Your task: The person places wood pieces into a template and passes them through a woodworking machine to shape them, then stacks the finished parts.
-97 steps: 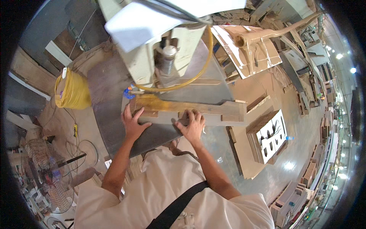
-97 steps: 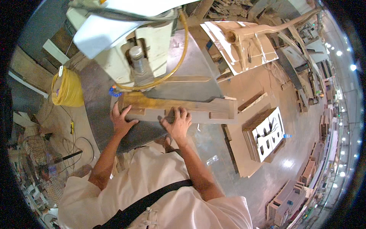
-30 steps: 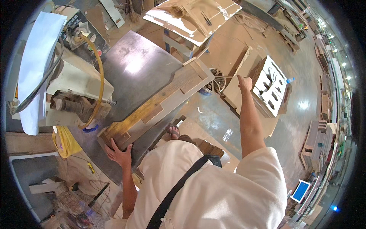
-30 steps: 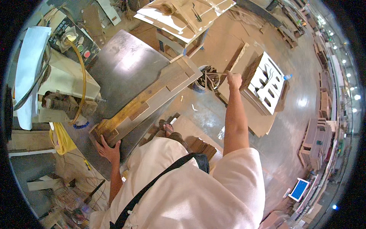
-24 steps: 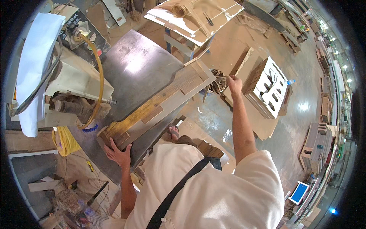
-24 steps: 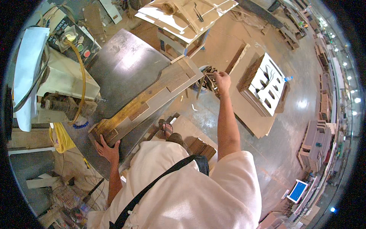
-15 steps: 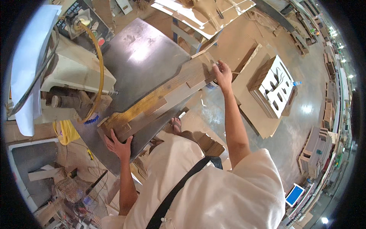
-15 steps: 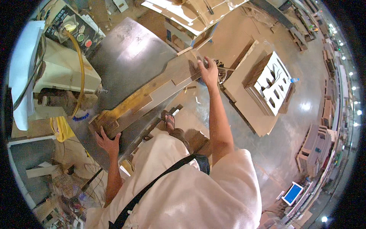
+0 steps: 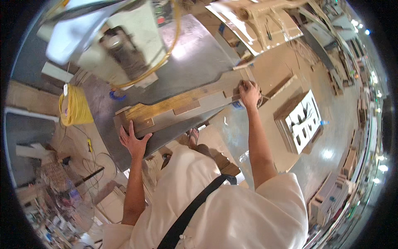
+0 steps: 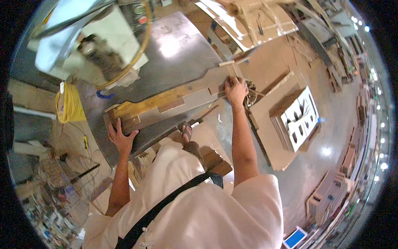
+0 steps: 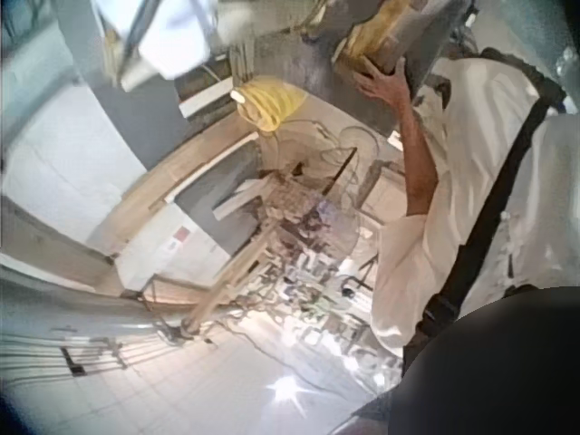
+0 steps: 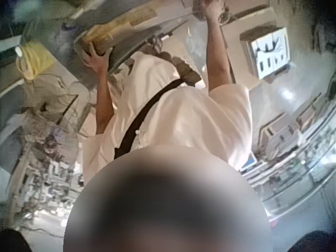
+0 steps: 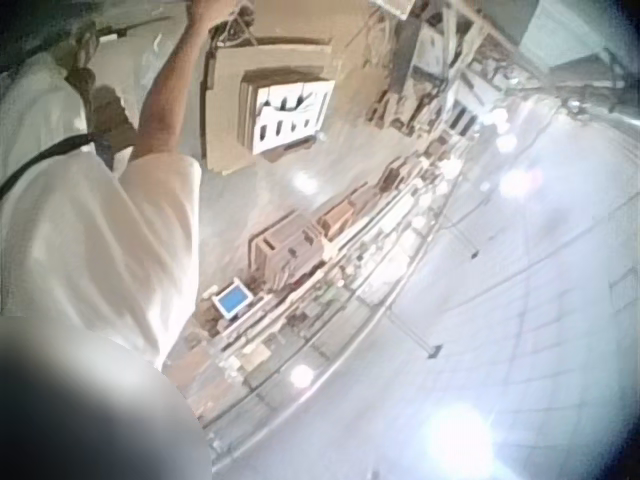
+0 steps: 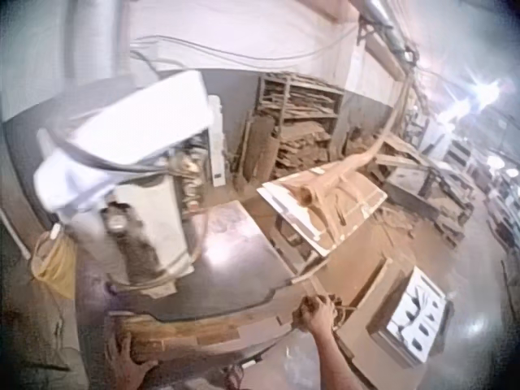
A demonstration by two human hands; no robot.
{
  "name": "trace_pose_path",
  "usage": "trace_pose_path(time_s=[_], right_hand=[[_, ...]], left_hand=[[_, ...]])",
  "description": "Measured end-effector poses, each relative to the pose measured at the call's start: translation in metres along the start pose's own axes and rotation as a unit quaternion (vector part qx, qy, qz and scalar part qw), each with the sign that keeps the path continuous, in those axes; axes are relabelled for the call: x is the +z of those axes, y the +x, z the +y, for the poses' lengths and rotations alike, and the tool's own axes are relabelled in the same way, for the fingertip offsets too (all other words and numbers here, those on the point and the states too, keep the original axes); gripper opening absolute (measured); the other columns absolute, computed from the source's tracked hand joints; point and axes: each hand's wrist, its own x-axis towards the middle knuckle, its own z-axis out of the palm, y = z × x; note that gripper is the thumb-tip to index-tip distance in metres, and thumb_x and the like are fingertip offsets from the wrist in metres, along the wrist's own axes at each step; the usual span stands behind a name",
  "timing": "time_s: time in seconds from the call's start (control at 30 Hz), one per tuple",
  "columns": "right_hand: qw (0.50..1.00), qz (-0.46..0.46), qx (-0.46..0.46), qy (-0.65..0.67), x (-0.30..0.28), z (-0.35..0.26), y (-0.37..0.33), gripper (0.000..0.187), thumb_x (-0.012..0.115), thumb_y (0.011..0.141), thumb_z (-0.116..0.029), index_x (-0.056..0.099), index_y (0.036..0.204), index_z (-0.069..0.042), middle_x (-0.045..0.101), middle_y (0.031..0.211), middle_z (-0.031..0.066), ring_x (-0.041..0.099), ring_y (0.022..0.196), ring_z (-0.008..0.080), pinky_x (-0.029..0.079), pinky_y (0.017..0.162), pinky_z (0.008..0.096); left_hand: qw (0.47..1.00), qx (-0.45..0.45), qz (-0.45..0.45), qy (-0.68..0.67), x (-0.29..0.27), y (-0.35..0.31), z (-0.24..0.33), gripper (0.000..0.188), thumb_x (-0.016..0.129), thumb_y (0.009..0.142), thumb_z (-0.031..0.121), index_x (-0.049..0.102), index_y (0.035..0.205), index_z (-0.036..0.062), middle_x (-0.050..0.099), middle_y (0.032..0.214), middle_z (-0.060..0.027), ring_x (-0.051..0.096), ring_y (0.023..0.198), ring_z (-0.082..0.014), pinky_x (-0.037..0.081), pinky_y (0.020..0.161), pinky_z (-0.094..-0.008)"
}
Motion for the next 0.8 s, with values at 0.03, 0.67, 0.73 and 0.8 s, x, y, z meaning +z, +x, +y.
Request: trace_pose_path(time_s=[0.03, 0.67, 0.73, 0.8], right_hand=[[1.000, -0.006, -0.006, 0.001, -0.001, -0.008, -0.009, 0.038, 0.071, 0.083, -0.035, 0.070, 0.119, -0.021, 0.058, 0.131, 0.0121, 0.049, 0.125, 0.0381, 0.039, 0.102, 0.0563], [0.977, -0.128, -0.170, -0.011, 0.024, -0.209, -0.161, 0.085, 0.085, 0.058, -0.057, 0.063, 0.132, -0.021, 0.041, 0.151, 0.0134, 0.032, 0.134, 0.0512, 0.028, 0.109, 0.0652], [0.976, -0.130, -0.171, -0.021, 0.028, -0.211, -0.163, 0.089, 0.085, 0.057, -0.058, 0.061, 0.133, -0.021, 0.040, 0.152, 0.0142, 0.031, 0.134, 0.0532, 0.027, 0.108, 0.0667], [0.977, -0.120, -0.177, -0.022, 0.036, -0.211, -0.158, 0.090, 0.085, 0.056, -0.059, 0.060, 0.134, -0.021, 0.039, 0.152, 0.0146, 0.031, 0.133, 0.0548, 0.027, 0.108, 0.0677]], left_hand=[[1.000, 0.001, 0.006, -0.002, -0.003, -0.004, -0.007, 0.107, 0.082, 0.062, 0.066, 0.039, 0.153, 0.0280, 0.022, 0.159, -0.0240, 0.025, 0.145, -0.0424, 0.015, 0.117, -0.0614], [0.990, -0.128, 0.052, 0.000, -0.084, -0.150, -0.175, 0.108, 0.087, 0.061, 0.052, 0.040, 0.154, 0.0254, 0.023, 0.156, -0.0289, 0.026, 0.143, -0.0462, 0.018, 0.117, -0.0607], [0.988, -0.148, 0.036, 0.002, -0.083, -0.151, -0.173, 0.108, 0.086, 0.061, 0.055, 0.039, 0.154, 0.0258, 0.022, 0.156, -0.0292, 0.026, 0.143, -0.0466, 0.018, 0.117, -0.0607], [0.987, -0.159, 0.022, 0.002, -0.081, -0.150, -0.174, 0.109, 0.084, 0.063, 0.060, 0.037, 0.155, 0.0269, 0.022, 0.156, -0.0294, 0.025, 0.143, -0.0471, 0.017, 0.117, -0.0616]])
